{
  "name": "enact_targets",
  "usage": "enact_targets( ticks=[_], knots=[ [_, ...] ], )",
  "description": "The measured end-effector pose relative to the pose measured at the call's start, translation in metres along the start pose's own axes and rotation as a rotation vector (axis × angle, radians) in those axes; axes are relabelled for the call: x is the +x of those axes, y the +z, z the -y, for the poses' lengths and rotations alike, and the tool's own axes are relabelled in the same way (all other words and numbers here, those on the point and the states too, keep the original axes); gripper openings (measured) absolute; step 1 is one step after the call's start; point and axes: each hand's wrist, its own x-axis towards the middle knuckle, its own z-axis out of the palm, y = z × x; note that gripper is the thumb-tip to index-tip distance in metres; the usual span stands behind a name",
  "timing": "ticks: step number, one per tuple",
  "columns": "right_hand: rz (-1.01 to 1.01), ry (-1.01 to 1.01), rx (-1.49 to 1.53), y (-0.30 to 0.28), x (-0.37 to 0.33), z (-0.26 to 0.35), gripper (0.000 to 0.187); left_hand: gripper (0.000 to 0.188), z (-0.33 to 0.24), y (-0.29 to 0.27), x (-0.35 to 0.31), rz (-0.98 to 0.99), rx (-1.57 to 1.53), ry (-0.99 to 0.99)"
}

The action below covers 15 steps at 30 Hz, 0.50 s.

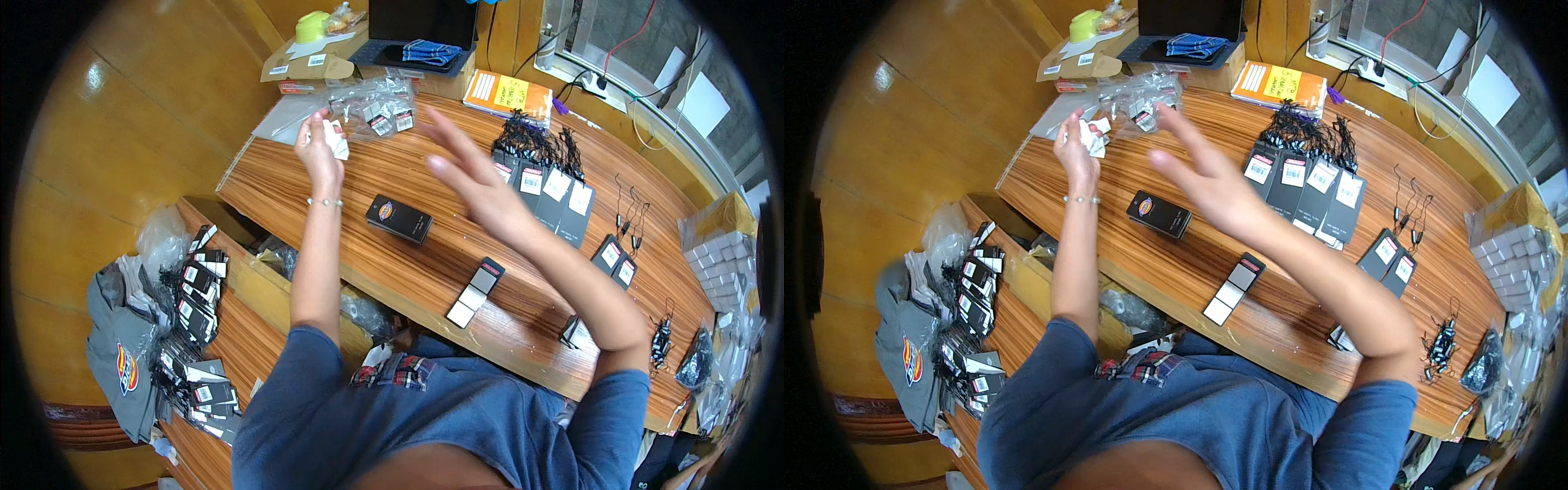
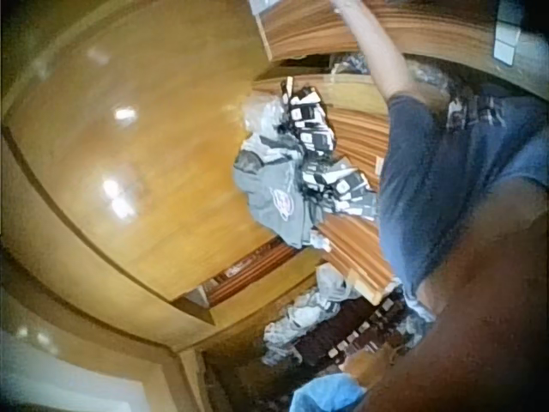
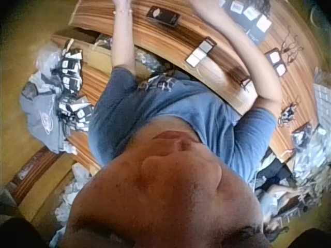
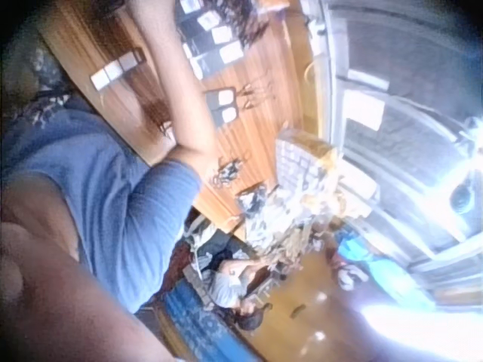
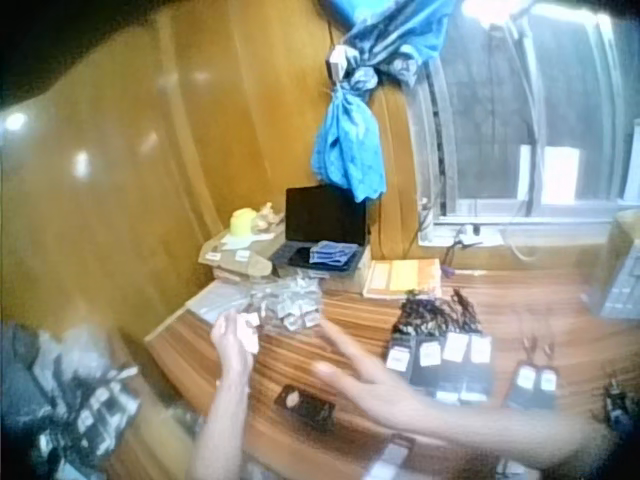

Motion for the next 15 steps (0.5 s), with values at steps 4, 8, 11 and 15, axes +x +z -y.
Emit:
enact_targets(
  ticks=[4,8,11,15],
  knots=[
    [0.12,0.238,-0.236,-0.069,-0.065,0.041,0.051,0.036,0.019,-0.026,0.045,-0.008,0.251,0.057],
    [0.12,0.525,-0.426,-0.116,-0.134,0.081,0.037,0.046,0.037,-0.035,0.071,-0.052,0.445,0.048],
    [-0.26,0.545,-0.542,-0.137,-0.195,0.089,0.036,0.049,0.055,-0.041,0.098,-0.101,0.582,0.036],
    [-0.916,0.485,-0.806,-0.18,-0.328,0.061,0.034,0.05,0.087,-0.052,0.123,-0.031,0.904,0.197]
  ],
)
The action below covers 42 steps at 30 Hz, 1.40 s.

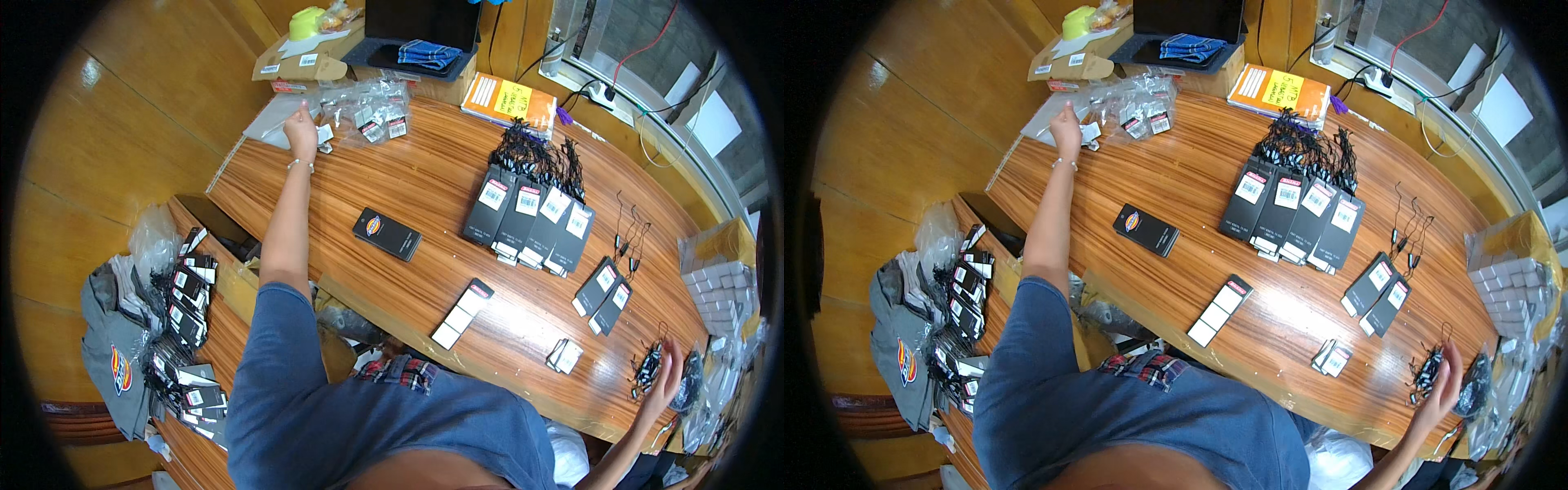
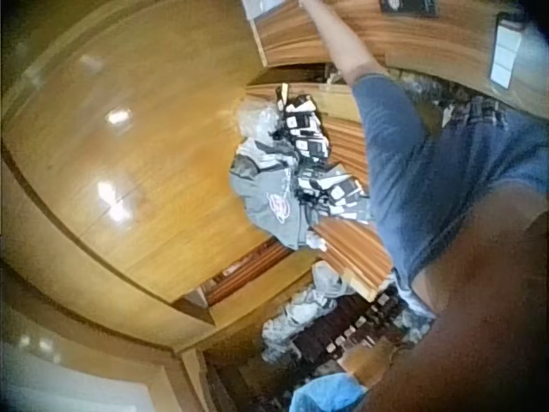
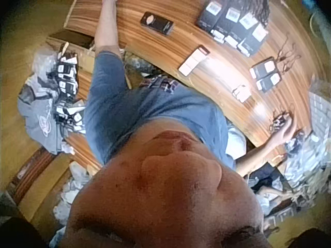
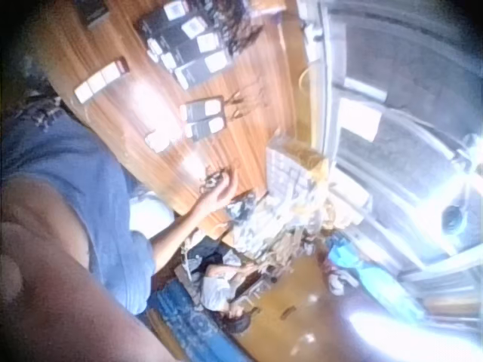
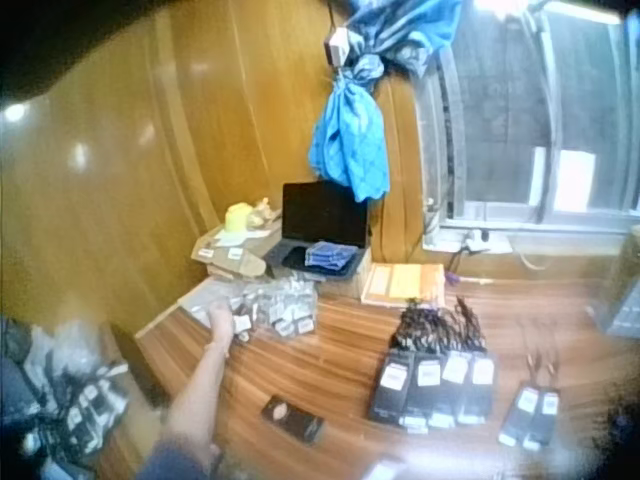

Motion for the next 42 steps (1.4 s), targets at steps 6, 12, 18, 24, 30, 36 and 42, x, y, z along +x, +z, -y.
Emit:
enact_targets(
  ticks=[6,12,18,24,30,36,42],
  knots=[
    [-0.626,0.131,-0.357,-0.04,-0.104,-0.105,0.043,0.039,0.009,-0.003,-0.015,0.206,0.35,0.215],
    [-0.777,0.219,-0.318,-0.005,-0.146,-0.133,0.045,0.056,0.038,-0.011,-0.06,0.414,0.518,0.206],
    [-0.906,0.214,-0.26,0.004,-0.144,-0.131,0.044,0.043,-0.03,-0.011,-0.045,0.217,0.427,0.456],
    [-0.882,0.158,-0.289,-0.009,-0.156,-0.165,0.044,0.043,-0.15,0.077,0.064,-0.015,0.399,1.023],
    [-0.864,0.191,-0.263,-0.009,-0.159,-0.173,0.046,0.055,-0.174,0.179,0.169,0.119,1.012,0.661],
    [-0.742,0.289,-0.376,-0.011,-0.155,-0.16,0.051,0.048,-0.177,0.212,0.192,0.161,1.262,0.384],
    [-0.788,0.253,-0.288,-0.006,-0.159,-0.155,0.05,0.044,-0.197,0.223,0.195,0.205,1.596,0.594]
  ],
)
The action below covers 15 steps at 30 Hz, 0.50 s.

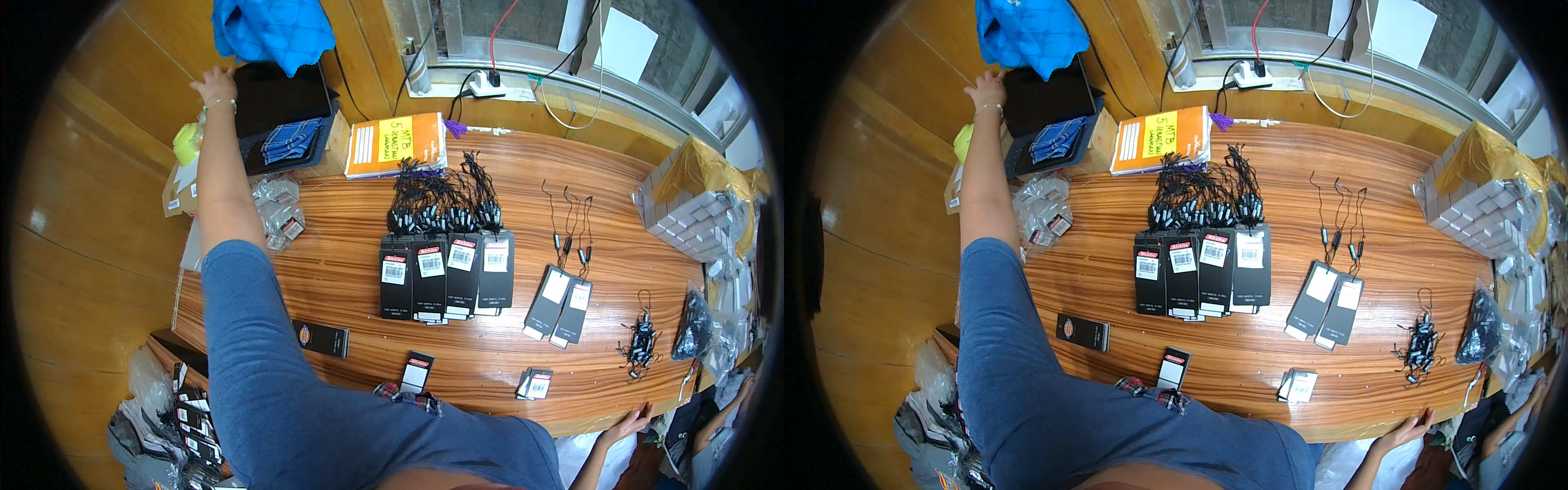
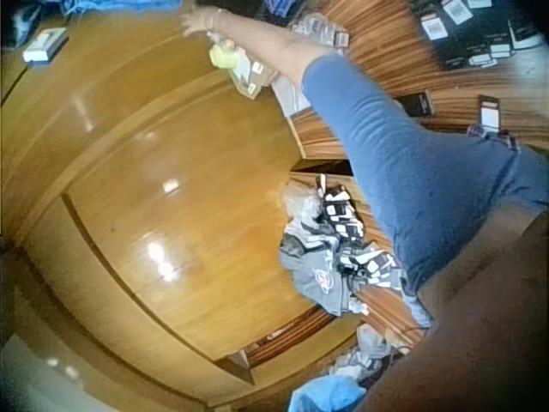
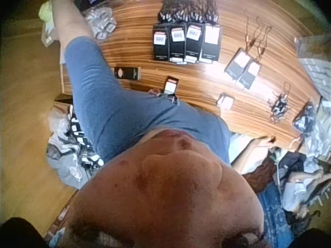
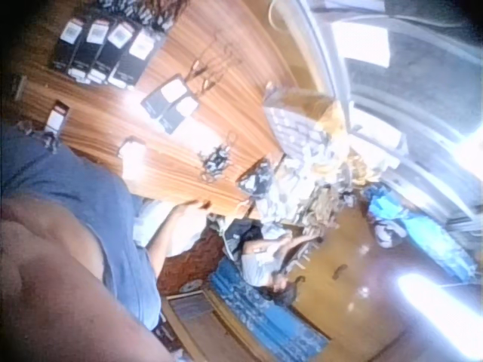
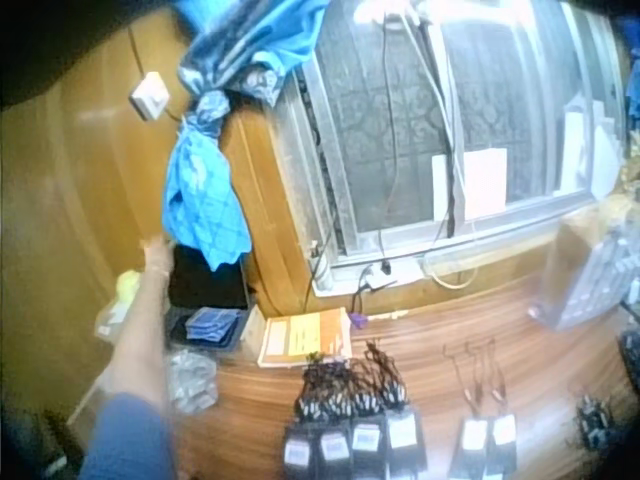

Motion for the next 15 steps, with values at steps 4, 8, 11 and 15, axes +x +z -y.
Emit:
enact_targets(
  ticks=[4,8,11,15],
  knots=[
    [-0.017,0.003,-0.002,0.005,0.003,0.007,0.05,0.053,0.008,-0.004,-0.012,0.038,0.118,0.006],
    [-0.03,0.007,0.093,0.008,0.001,0.004,0.05,0.085,0.011,-0.003,-0.072,-0.319,-0.696,-0.263],
    [-0.036,0.007,0.09,0.006,-0.001,-0.002,0.049,0.083,0.01,-0.013,-0.145,-0.708,-1.106,-0.111],
    [-0.05,-0.012,0.086,0.005,0.0,0.0,0.049,0.078,0.02,-0.06,-0.282,-0.565,-1.267,0.001]
  ],
)
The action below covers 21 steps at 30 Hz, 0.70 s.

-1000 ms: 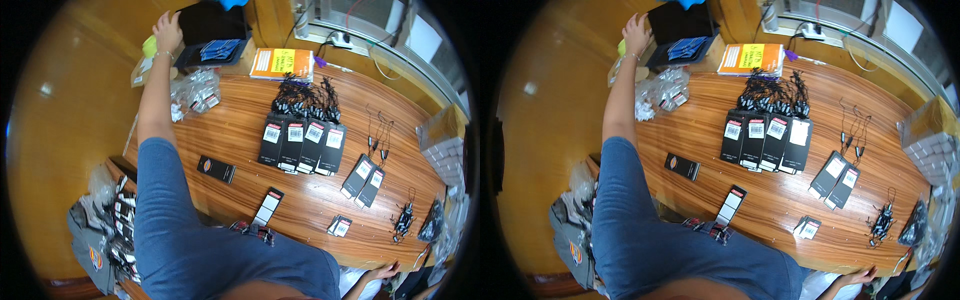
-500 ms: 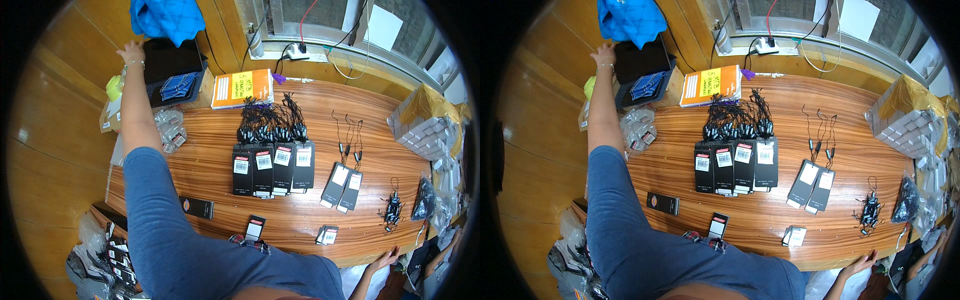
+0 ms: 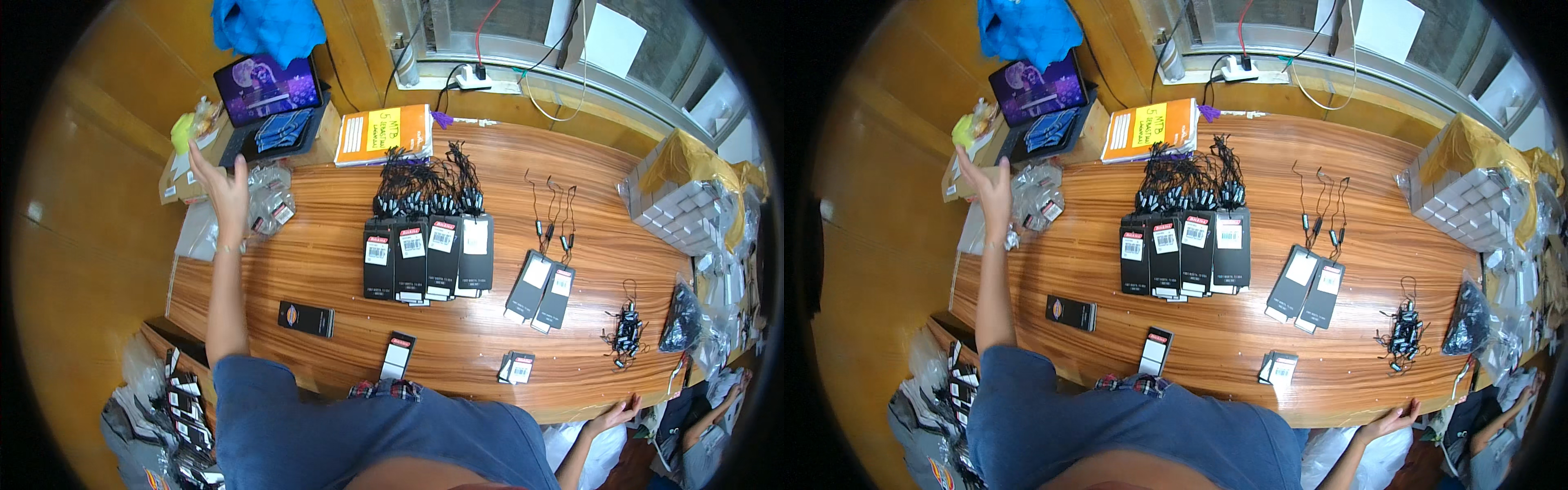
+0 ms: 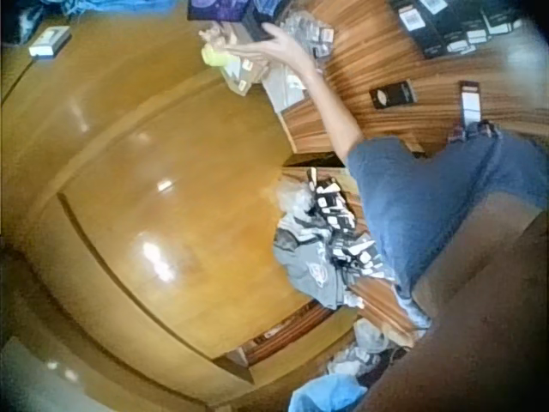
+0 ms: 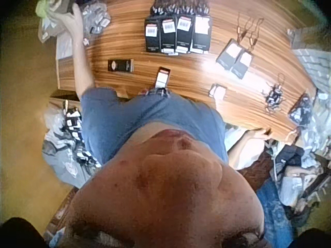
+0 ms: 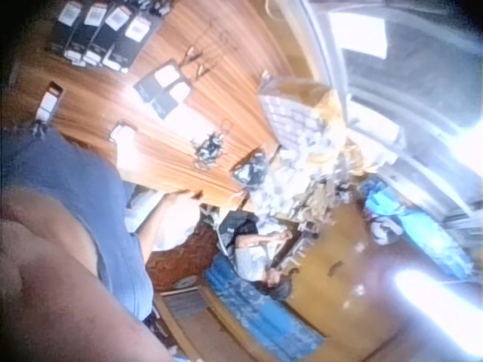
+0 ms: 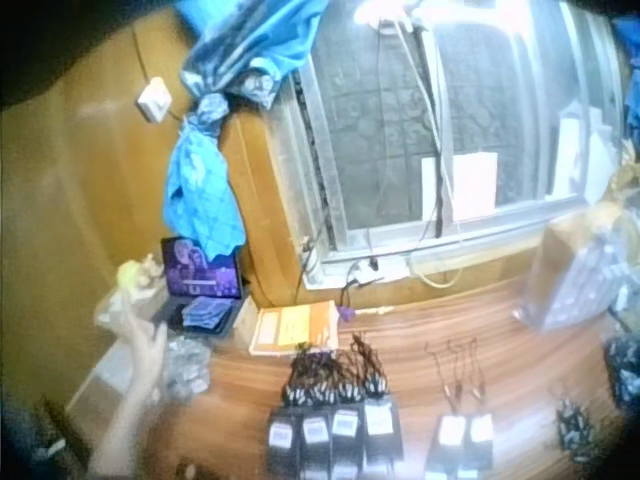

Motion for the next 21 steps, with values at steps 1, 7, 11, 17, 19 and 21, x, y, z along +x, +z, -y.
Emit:
enact_targets(
  ticks=[1,7,11,17,19,21],
  knots=[
    [-0.001,-0.005,0.006,0.001,0.0,0.003,0.051,0.078,-0.008,-0.016,-0.022,0.045,-0.031,-0.004],
    [-0.042,-0.011,0.116,0.004,-0.001,-0.007,0.045,0.06,-0.081,-0.078,-0.114,0.252,-0.456,-0.226],
    [-0.071,-0.006,0.113,0.006,-0.004,-0.007,0.044,0.036,-0.153,-0.095,-0.122,0.915,-1.188,0.106],
    [-0.122,-0.329,-0.326,-0.008,0.009,0.008,0.047,0.027,-0.31,-0.139,-0.159,1.382,-2.056,1.104],
    [-0.194,-0.399,-0.382,-0.011,0.02,0.051,0.047,0.021,-0.337,-0.16,-0.164,1.339,-2.382,0.841],
    [-0.174,-0.385,-0.155,-0.001,0.028,0.092,0.043,0.021,-0.354,-0.172,-0.17,1.288,-2.543,0.677]
  ],
)
